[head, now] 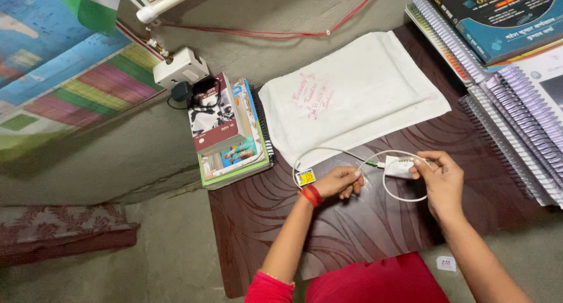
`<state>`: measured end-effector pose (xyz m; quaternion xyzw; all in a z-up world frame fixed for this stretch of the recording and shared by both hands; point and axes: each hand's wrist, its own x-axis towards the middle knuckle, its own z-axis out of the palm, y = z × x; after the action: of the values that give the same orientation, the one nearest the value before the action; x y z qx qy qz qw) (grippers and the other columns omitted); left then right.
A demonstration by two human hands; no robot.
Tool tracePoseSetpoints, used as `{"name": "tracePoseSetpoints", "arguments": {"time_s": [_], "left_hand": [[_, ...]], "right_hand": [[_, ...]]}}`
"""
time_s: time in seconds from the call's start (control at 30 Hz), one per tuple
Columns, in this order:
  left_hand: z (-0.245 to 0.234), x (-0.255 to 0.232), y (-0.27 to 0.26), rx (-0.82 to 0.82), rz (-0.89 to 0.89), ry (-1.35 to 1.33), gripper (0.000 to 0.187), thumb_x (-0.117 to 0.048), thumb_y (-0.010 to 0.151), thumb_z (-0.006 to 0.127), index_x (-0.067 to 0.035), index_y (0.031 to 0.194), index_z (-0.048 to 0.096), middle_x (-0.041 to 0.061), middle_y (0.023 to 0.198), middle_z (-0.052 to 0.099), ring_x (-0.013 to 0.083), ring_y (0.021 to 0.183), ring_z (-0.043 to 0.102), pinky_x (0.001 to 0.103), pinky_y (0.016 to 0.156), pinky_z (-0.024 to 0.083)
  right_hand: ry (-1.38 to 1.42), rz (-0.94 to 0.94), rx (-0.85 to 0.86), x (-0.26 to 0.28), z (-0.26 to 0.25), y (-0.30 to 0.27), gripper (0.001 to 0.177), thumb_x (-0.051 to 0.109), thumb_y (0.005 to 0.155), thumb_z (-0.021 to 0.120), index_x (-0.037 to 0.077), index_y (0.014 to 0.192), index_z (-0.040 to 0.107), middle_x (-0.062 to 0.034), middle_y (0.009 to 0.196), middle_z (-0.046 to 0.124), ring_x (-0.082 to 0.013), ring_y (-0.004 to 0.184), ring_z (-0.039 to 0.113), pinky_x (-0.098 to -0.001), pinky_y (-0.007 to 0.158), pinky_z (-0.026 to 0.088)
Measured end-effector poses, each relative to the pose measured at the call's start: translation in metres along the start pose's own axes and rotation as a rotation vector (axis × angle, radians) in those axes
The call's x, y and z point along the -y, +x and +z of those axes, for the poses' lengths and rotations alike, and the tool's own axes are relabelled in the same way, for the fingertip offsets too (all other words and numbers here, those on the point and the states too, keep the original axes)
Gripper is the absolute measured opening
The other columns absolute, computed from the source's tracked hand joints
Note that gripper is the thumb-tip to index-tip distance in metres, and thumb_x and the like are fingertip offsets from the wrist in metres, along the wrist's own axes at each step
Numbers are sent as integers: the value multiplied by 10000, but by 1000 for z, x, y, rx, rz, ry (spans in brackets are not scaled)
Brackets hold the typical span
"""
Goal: The person organizes a study desk by stacking books, winding a cable around a charger adapter, smoothing a cloth cover, and arranging notebooks and books on the desk.
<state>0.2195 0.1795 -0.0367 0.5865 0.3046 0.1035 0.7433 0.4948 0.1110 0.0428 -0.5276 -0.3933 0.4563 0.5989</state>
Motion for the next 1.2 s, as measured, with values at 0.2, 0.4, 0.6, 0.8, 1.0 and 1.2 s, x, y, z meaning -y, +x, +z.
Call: {"name": "tracePoseSetpoints", "arguments": {"time_s": [0.2, 0.4, 0.6, 0.8, 1.0, 1.2], "left_hand": [[81, -2, 40, -426, 112, -618, 296, -314, 1119, 434, -46, 1199, 531, 117, 1156, 664, 200, 1002, 714, 327, 782, 631], [100, -8, 39, -689, 38, -735, 274, -330, 1098, 430, -113, 1254, 492, 104, 1116, 643, 206, 994, 689, 329, 753, 616], [97, -23, 32, -764, 288, -723, 218, -177, 1108, 522, -73, 1297, 551, 51, 1006, 581, 133, 802, 587, 325, 722, 632], [84, -107, -28, -956, 491, 373, 182, -27, 1008, 580, -14, 1151, 692, 136, 970, 663, 256, 818, 651, 353, 723, 520], [80, -135, -39, -899, 482, 445, 222, 6, 978, 593, -51, 1154, 716, 152, 967, 638, 303, 831, 653, 375, 757, 522], [78, -129, -36, -970, 495, 426, 219, -12, 996, 598, -45, 1172, 725, 157, 957, 636, 303, 850, 635, 371, 768, 510]], "right_hand": [[225, -83, -286, -15, 32, -8, 136, -26, 1049, 639, -6, 1157, 560, -126, 983, 684, -164, 855, 682, -276, 810, 560], [417, -43, -324, -13, 49, -23, 105, -30, 1050, 607, -5, 1134, 548, -125, 1013, 671, -188, 895, 707, -305, 858, 597], [332, -1, -280, -39, 43, -42, 108, -15, 1055, 613, 7, 1144, 556, -123, 1033, 662, -178, 909, 685, -290, 852, 567], [-306, -34, -11, -30, 32, -47, 368, 67, 898, 717, -27, 1230, 588, -133, 1076, 668, -196, 978, 647, -323, 840, 516], [-777, -250, 148, -3, 32, -29, 270, 176, 904, 739, 7, 1113, 713, -146, 1076, 710, -288, 987, 664, -367, 864, 505], [-366, 191, 244, -29, 33, -20, 259, 153, 940, 709, -1, 1141, 764, -91, 952, 709, -190, 833, 656, -320, 777, 514]]}}
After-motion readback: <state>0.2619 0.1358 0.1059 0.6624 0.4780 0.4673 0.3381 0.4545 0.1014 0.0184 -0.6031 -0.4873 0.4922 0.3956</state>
